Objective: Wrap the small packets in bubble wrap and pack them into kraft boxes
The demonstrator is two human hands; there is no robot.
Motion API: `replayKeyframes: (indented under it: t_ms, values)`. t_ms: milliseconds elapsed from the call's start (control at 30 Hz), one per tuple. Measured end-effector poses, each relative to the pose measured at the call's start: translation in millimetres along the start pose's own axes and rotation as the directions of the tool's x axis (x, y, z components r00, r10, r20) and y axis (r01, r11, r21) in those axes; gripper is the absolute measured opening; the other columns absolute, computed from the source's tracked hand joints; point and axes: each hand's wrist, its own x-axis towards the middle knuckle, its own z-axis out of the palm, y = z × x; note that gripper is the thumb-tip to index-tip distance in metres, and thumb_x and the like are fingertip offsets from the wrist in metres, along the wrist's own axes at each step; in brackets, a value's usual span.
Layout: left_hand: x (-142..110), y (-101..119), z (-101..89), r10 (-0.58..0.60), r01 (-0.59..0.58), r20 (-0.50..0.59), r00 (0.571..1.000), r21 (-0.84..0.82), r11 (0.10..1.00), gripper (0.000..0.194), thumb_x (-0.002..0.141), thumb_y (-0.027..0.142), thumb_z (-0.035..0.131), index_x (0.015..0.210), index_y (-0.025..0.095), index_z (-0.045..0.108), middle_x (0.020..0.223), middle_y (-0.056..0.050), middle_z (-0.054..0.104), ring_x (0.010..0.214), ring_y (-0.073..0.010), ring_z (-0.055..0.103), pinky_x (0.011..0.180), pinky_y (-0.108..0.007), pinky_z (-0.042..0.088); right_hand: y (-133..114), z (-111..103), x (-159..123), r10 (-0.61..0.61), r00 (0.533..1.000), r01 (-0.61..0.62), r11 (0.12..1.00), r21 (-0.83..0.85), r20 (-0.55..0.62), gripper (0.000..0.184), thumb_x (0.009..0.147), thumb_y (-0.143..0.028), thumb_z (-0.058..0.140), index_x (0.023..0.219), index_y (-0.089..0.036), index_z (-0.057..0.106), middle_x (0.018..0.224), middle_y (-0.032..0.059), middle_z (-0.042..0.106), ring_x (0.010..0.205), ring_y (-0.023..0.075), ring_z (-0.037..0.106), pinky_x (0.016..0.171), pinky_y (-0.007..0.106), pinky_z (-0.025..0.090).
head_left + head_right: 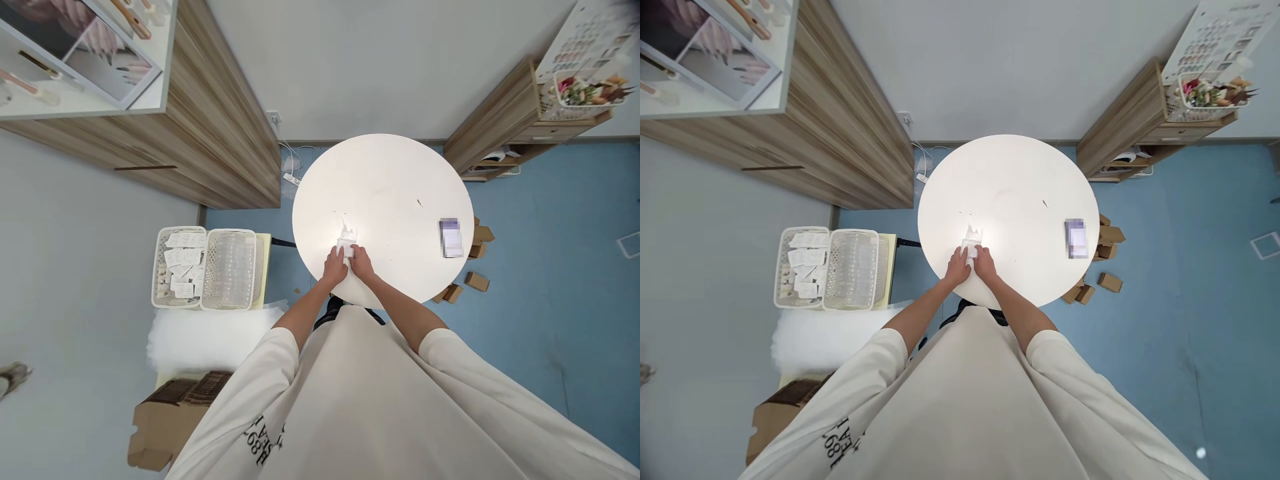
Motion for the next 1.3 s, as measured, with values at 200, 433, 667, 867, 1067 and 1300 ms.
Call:
replayKeyframes:
  t_ms: [200, 433, 667, 867, 1067, 1300]
  values:
    - [-8.4, -38.1, -26.2, 0.066, -0.055, -0.094, 0.993, 0.115, 0.992, 0.074, 0.091, 0.016, 0.044, 0.161, 0.017, 0.018, 0.169, -0.016, 0.017, 0.155, -0.0331, 0.018, 0.121, -0.054, 0.023, -48.0, 20.9, 25.8, -0.064, 0.997, 0.065, 0.997, -0.031, 0.034, 0.055, 0.095, -0.016, 0.042, 0.149, -0.022, 0.036, 0.135, 0.0143, 0.051, 0.108, 0.0233, 0.061, 0.091, 0.035, 0.052]
    - [-6.6, -81.4, -50.8, 0.155, -0.136, -0.091, 0.984, 0.186, 0.973, 0.077, 0.089, 0.011, 0.039, 0.163, 0.016, 0.017, 0.169, -0.013, 0.018, 0.157, -0.0300, 0.013, 0.126, -0.054, 0.012, -81.9, 35.4, 55.7, -0.112, 0.993, 0.112, 0.993, -0.024, 0.023, 0.049, 0.097, -0.017, 0.041, 0.146, -0.022, 0.041, 0.135, 0.0136, 0.051, 0.110, 0.0224, 0.060, 0.092, 0.032, 0.050]
    - [-0.3, -94.6, -61.6, 0.151, -0.141, -0.037, 0.988, 0.190, 0.972, 0.085, 0.087, 0.012, 0.042, 0.165, 0.019, 0.009, 0.170, -0.011, 0.016, 0.157, -0.0299, 0.013, 0.126, -0.055, 0.011, -94.1, 40.2, 58.2, -0.153, 0.987, 0.157, 0.979, -0.131, 0.040, 0.057, 0.097, -0.015, 0.037, 0.154, -0.020, 0.036, 0.141, 0.0153, 0.049, 0.119, 0.0238, 0.055, 0.096, 0.033, 0.048]
    - [3.5, -91.6, -59.5, 0.144, -0.136, -0.017, 0.989, 0.239, 0.962, 0.088, 0.085, 0.015, 0.050, 0.164, 0.020, 0.012, 0.169, -0.013, 0.017, 0.157, -0.0321, 0.011, 0.125, -0.059, 0.010, -92.1, 28.9, 49.0, -0.169, 0.976, 0.207, 0.920, -0.333, 0.140, 0.078, 0.089, -0.012, 0.049, 0.161, -0.026, 0.023, 0.153, 0.0153, 0.041, 0.131, 0.0330, 0.044, 0.103, 0.043, 0.043]
    - [5.0, -87.0, -61.9, 0.112, -0.107, -0.014, 0.994, 0.207, 0.972, 0.079, 0.086, 0.013, 0.048, 0.161, 0.014, 0.025, 0.168, -0.017, 0.018, 0.156, -0.0347, 0.014, 0.125, -0.058, 0.010, -78.0, 17.5, 31.6, -0.144, 0.961, 0.213, 0.929, -0.302, 0.235, 0.088, 0.089, -0.017, 0.050, 0.164, -0.024, 0.006, 0.161, 0.0127, 0.035, 0.136, 0.0337, 0.041, 0.105, 0.046, 0.042]
    - [-31.9, -79.8, -41.6, 0.093, -0.068, -0.137, 0.986, 0.176, 0.982, 0.080, 0.087, 0.015, 0.047, 0.162, 0.017, 0.020, 0.169, -0.016, 0.014, 0.156, -0.0350, 0.014, 0.124, -0.058, 0.015, -39.8, 8.2, -11.6, -0.104, 0.940, 0.220, 0.914, -0.341, 0.326, 0.082, 0.091, -0.021, 0.053, 0.164, -0.022, 0.015, 0.165, 0.0104, 0.030, 0.146, 0.0303, 0.036, 0.110, 0.044, 0.041]
